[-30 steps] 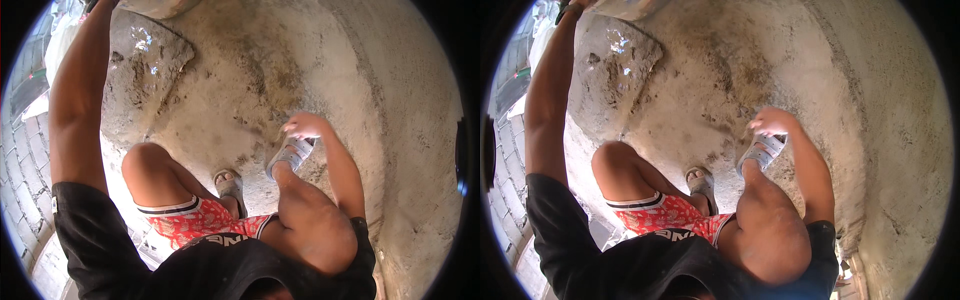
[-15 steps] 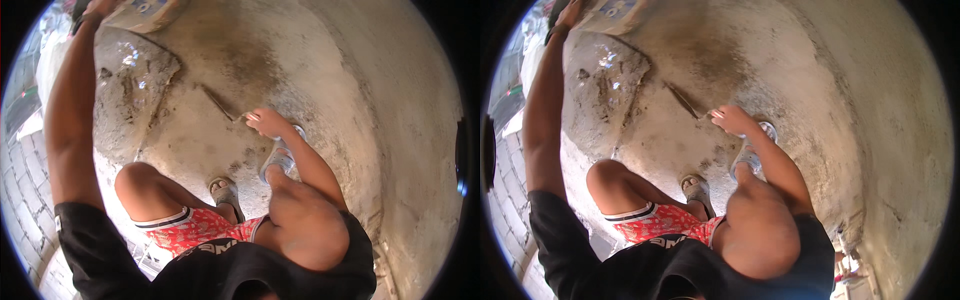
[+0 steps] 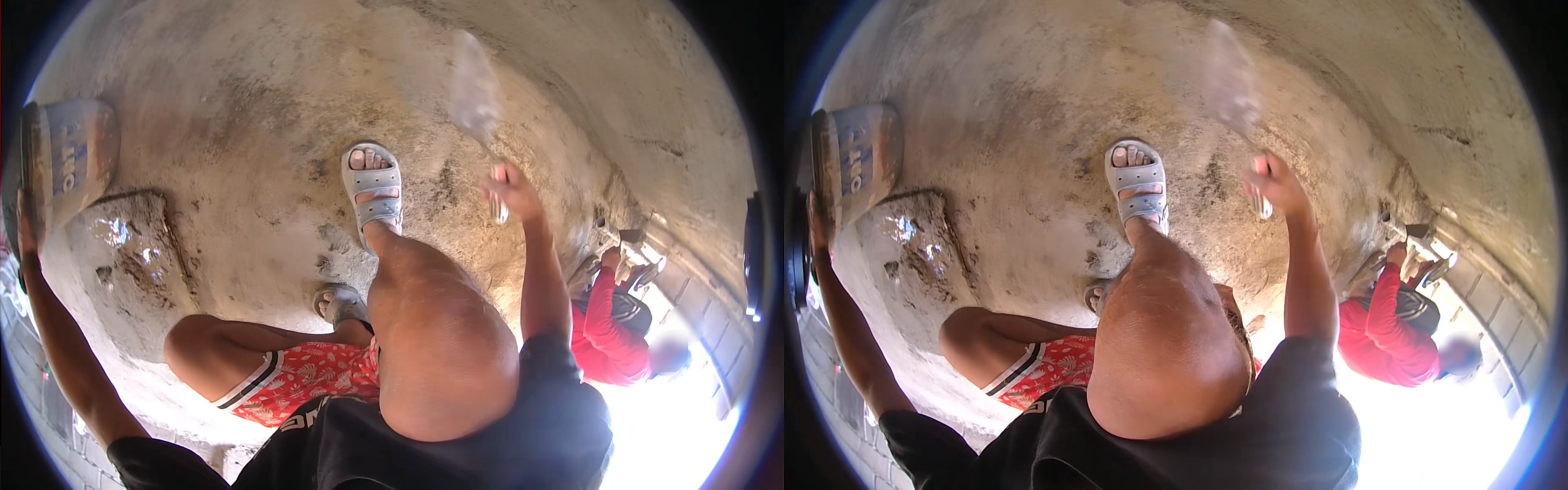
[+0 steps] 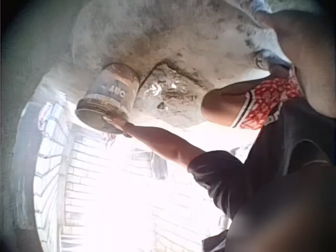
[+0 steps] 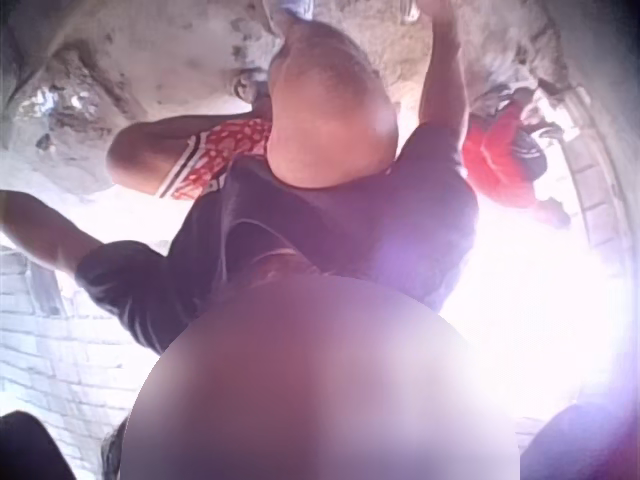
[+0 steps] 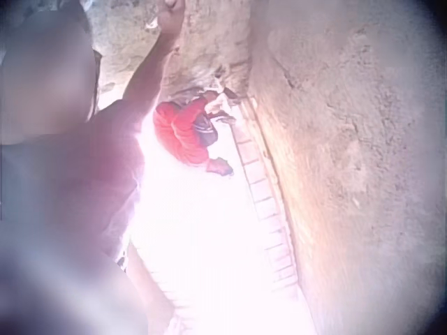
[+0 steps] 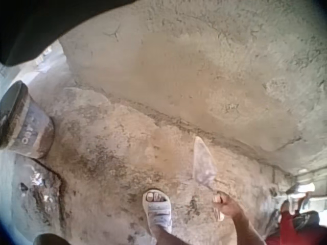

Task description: Applying and smoothing cement on a low section of a wall or floor using a trowel.

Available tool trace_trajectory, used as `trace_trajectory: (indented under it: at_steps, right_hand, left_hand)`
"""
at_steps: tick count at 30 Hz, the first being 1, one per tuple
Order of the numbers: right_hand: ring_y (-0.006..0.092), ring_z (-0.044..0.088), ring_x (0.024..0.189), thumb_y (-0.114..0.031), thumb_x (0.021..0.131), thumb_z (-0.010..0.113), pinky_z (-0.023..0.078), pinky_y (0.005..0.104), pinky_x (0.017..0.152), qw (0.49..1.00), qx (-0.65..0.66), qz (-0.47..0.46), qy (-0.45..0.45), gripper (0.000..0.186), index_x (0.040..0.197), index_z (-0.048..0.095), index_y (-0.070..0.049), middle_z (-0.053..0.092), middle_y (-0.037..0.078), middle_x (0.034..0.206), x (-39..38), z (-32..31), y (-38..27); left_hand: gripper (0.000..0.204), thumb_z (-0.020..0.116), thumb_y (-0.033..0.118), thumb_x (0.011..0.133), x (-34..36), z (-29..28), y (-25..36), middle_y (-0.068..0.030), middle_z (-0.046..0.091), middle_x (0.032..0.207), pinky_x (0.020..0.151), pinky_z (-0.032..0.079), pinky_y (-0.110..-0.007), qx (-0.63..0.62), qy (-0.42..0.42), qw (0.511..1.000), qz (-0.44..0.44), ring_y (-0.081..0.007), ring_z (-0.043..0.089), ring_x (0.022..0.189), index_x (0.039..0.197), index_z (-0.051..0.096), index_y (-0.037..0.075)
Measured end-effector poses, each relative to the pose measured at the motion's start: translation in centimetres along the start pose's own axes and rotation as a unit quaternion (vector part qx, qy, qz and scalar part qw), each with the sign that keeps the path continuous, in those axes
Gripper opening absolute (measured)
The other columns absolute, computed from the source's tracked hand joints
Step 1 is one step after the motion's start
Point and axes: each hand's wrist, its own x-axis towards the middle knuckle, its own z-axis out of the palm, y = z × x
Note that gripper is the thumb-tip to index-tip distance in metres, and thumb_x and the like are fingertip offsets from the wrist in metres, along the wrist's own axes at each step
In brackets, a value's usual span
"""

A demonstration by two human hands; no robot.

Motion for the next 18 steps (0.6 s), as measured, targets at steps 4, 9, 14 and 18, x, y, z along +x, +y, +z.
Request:
trace_trajectory:
  at_steps: [4,9,14,18]
  right_hand:
    - [0.0169,0.054,0.054,-0.021,0.081,0.056,0.046,0.0300,0.052,0.925,0.143,0.128,0.328,0.023,0.087,0.050,0.000,0.052,0.011,0.066,-5.4,0.5,12.1]
    - [0.0203,0.056,0.071,-0.021,0.080,0.048,0.047,0.0354,0.056,0.838,0.027,0.218,0.499,0.021,0.085,0.047,0.000,0.053,0.013,0.075,-8.6,8.7,20.7]
    - [0.0196,0.053,0.067,-0.020,0.083,0.049,0.046,0.0357,0.054,0.898,0.160,0.155,0.381,0.020,0.089,0.041,-0.002,0.050,0.011,0.074,-8.1,15.7,14.1]
    - [0.0190,0.051,0.064,-0.019,0.084,0.050,0.045,0.0358,0.053,0.925,0.258,0.084,0.264,0.022,0.093,0.037,-0.004,0.048,0.010,0.073,-7.0,19.5,9.8]
  left_hand:
    - [0.056,0.042,0.017,0.088,1.3,-2.1,1.6,-0.0140,0.022,0.143,0.108,0.016,-0.033,0.009,-0.018,1.000,0.002,-0.0239,0.019,0.133,0.138,0.021,0.003]
    - [0.059,0.046,0.006,0.084,1.5,-2.7,4.0,-0.0147,0.022,0.143,0.109,0.015,-0.033,0.018,-0.062,0.998,-0.002,-0.0251,0.019,0.133,0.138,0.021,0.002]
    - [0.060,0.047,0.002,0.081,2.8,-3.4,6.6,-0.0167,0.028,0.139,0.108,0.021,-0.035,0.046,-0.055,0.997,0.030,-0.0279,0.024,0.131,0.136,0.024,0.001]
    - [0.066,0.046,-0.001,0.077,3.7,-4.7,7.5,-0.0160,0.024,0.142,0.108,0.019,-0.035,0.081,-0.073,0.994,-0.002,-0.0287,0.022,0.132,0.138,0.021,0.004]
